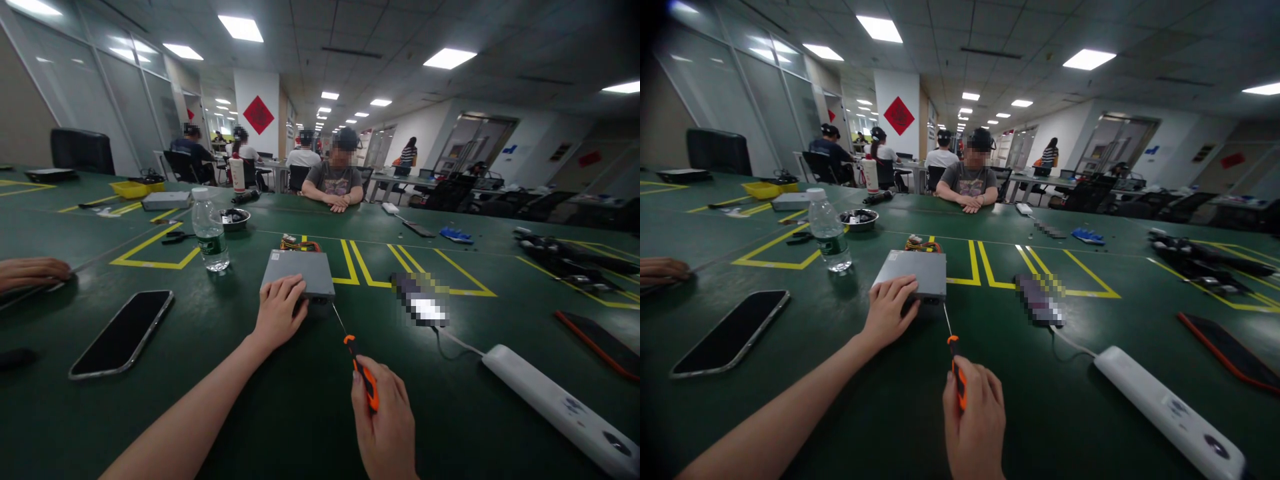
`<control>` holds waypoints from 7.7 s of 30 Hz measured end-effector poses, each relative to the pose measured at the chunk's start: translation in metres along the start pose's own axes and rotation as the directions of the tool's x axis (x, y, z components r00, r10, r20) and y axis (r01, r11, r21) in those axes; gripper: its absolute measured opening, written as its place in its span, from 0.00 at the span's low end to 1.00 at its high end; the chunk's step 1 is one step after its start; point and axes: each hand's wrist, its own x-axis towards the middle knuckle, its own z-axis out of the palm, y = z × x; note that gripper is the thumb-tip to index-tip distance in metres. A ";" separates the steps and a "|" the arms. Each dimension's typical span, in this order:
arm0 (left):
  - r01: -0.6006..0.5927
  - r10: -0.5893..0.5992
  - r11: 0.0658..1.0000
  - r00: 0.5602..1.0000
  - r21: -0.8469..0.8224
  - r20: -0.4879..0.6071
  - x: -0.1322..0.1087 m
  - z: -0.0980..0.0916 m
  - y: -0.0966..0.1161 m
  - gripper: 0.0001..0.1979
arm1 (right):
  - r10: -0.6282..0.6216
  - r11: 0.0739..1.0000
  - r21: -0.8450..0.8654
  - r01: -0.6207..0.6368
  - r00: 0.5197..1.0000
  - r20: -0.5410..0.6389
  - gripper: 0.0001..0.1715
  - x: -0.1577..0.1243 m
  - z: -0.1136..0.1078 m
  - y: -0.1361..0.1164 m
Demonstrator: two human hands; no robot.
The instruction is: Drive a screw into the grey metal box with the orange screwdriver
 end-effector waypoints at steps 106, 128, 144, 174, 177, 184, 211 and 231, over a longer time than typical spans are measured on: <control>0.011 -0.011 1.000 1.000 0.008 0.005 0.000 0.000 0.001 0.15 | -0.013 0.986 0.165 0.025 0.997 -0.072 0.16 -0.007 0.005 -0.011; 0.009 -0.009 1.000 1.000 0.005 0.006 0.000 0.001 0.000 0.15 | 0.000 0.953 0.303 -0.006 1.000 0.021 0.17 -0.006 0.001 -0.012; 0.006 -0.006 1.000 1.000 0.007 0.013 0.001 -0.001 0.001 0.15 | 0.085 0.986 0.151 -0.077 0.995 -0.047 0.14 -0.007 0.004 -0.012; 0.005 -0.005 1.000 1.000 0.016 0.001 0.001 0.001 0.000 0.14 | -0.065 0.955 0.297 0.011 0.983 0.172 0.20 -0.005 0.000 -0.018; 0.002 -0.002 1.000 1.000 0.015 0.001 0.000 0.001 -0.001 0.14 | -0.111 0.967 0.243 0.079 0.987 0.120 0.19 -0.004 0.002 -0.020; 0.005 -0.005 1.000 1.000 0.010 0.010 0.000 0.000 -0.002 0.15 | 0.053 0.987 0.153 -0.057 0.998 0.030 0.14 -0.005 0.010 -0.021; -0.005 0.005 1.000 1.000 -0.003 0.008 0.000 0.000 -0.002 0.15 | 0.303 0.904 0.293 -0.310 0.950 0.070 0.15 -0.016 0.022 -0.029; -0.007 0.007 1.000 1.000 0.016 0.004 0.001 -0.001 -0.001 0.14 | 0.053 0.971 0.219 -0.099 0.977 0.204 0.15 0.013 0.010 -0.038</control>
